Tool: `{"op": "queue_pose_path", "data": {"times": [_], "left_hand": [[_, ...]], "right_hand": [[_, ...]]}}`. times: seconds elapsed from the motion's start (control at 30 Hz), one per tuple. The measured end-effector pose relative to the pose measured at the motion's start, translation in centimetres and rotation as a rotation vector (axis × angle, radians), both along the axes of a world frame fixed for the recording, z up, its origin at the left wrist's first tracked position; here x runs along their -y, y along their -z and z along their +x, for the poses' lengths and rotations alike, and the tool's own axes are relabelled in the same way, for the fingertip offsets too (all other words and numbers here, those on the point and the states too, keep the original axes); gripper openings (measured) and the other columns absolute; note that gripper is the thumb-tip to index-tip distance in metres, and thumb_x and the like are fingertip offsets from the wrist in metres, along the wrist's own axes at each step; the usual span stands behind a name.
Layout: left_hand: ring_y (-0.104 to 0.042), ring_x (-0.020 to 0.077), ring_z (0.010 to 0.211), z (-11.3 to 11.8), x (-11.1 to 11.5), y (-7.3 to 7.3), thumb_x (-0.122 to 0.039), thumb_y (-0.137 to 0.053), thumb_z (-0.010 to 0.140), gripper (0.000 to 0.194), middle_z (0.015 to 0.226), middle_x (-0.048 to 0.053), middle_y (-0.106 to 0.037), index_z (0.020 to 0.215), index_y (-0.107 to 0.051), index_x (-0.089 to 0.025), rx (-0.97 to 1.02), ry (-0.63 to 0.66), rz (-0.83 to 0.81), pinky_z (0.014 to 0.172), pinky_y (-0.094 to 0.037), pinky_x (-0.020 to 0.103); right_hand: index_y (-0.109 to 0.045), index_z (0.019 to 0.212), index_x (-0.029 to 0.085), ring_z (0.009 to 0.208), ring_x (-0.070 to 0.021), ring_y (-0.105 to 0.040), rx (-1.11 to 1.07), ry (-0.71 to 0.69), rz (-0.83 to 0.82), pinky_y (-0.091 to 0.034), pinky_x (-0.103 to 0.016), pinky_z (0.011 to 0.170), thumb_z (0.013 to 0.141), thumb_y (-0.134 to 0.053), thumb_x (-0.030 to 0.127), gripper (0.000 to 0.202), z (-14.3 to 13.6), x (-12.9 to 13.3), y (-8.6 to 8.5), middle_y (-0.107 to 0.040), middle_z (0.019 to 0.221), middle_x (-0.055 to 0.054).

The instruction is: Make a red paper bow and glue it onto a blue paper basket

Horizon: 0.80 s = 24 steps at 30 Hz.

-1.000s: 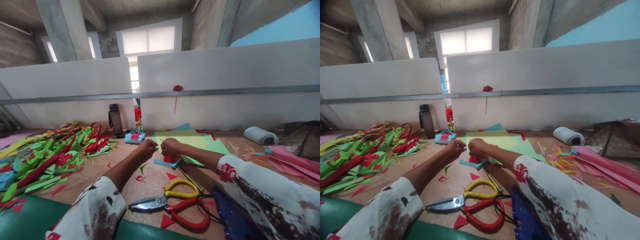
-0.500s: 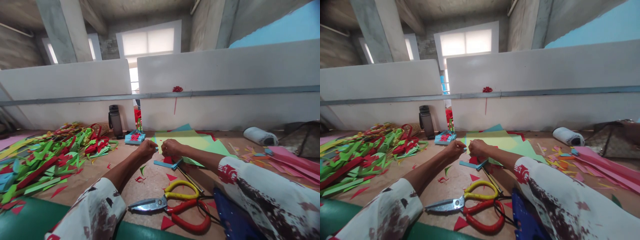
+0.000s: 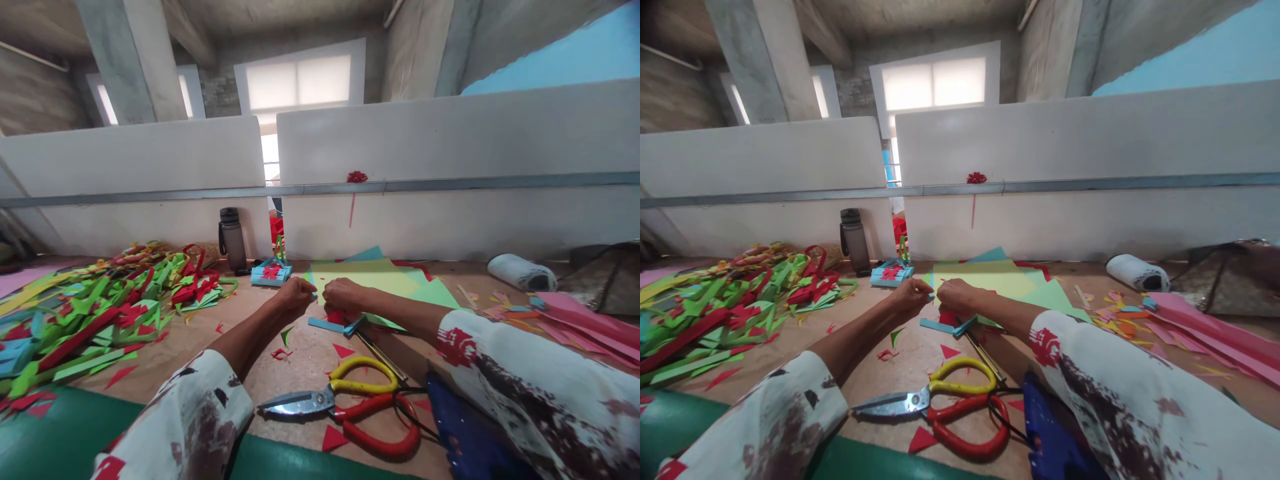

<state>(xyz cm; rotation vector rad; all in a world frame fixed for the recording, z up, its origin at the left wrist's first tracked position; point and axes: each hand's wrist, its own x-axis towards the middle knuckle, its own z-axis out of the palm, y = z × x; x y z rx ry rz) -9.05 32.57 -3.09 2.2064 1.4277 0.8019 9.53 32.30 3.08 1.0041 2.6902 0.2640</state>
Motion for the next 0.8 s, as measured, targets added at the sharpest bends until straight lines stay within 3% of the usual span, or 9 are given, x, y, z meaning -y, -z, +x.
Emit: {"op": "queue_pose_path", "data": {"times": [0.53, 0.8], "left_hand": [[-0.06, 0.021, 0.094, 0.2, -0.4, 0.1, -0.031, -0.057, 0.09, 0.028, 0.113, 0.007, -0.058, 0.112, -0.057, -0.014, 0.035, -0.026, -0.018, 0.078, -0.052, 0.038], [-0.06, 0.0218, 0.093, 0.1, -0.5, -0.2, -0.031, -0.057, 0.089, 0.029, 0.112, 0.007, -0.058, 0.111, -0.058, -0.013, 0.126, -0.02, 0.016, 0.077, -0.052, 0.037]], "right_hand": [[-0.056, 0.114, 0.016, 0.096, -0.0199, -0.059, 0.026, 0.011, 0.052, -0.051, -0.041, 0.08, 0.09, -0.055, 0.033, 0.029, 0.2, 1.2, -0.8, -0.058, 0.114, -0.008], [-0.056, 0.114, 0.016, 0.095, -0.02, -0.06, -0.064, 0.006, 0.079, -0.051, -0.04, 0.08, 0.09, -0.055, 0.033, 0.03, -0.1, 1.5, -0.5, -0.059, 0.114, -0.008]]}}
